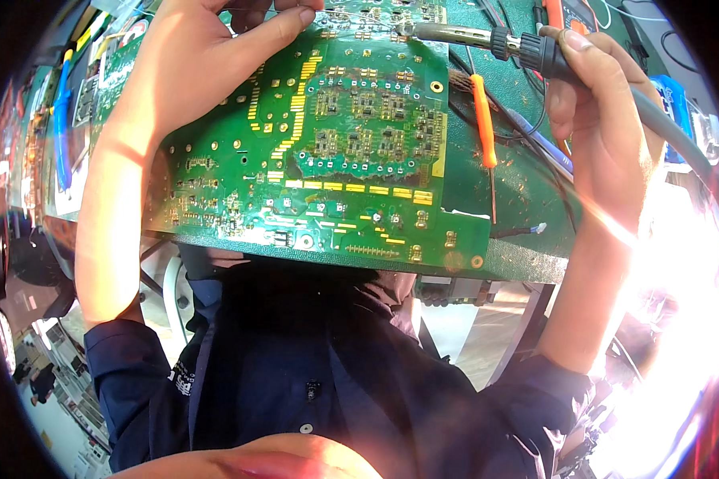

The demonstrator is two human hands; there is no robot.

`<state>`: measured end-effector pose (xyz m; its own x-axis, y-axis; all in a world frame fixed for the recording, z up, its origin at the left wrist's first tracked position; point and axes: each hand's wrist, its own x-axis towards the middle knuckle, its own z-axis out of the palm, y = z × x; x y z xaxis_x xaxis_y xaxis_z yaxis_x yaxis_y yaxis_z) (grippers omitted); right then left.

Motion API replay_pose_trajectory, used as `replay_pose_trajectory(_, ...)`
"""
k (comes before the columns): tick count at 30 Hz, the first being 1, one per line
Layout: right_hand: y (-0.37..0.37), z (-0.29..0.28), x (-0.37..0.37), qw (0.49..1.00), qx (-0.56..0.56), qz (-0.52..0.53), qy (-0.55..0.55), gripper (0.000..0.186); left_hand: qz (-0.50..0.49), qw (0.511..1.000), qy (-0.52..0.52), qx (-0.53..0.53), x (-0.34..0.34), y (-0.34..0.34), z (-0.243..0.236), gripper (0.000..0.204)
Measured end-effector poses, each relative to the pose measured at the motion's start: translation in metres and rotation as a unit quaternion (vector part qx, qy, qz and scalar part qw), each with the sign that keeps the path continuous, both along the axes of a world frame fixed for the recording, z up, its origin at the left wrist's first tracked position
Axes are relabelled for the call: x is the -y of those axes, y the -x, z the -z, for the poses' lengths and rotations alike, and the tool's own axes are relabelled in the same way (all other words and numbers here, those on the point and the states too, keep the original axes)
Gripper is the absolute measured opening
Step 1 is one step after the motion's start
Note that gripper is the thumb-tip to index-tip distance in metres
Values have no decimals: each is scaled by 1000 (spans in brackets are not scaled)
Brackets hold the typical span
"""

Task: The person solders components on a large green circuit board using a soldering iron and uses a desoldering pump to remove solder.

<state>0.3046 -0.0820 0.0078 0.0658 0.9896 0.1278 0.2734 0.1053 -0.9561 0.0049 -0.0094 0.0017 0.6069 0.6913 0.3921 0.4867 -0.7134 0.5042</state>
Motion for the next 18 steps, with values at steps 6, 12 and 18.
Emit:
replay_pose_trajectory(6,4,-1,1,1000,-1,17,7,29,17,1000,15,18,1,0,-1,8)
replay_pose_trajectory(12,15,-7,7,995,85,53,-11,30,26,1000,-9,10,0,1,0,5)
replay_pose_trajectory(18,20,-9,7,993,87,73,-11,29,48,998,-5,33,-2,2,1,4)
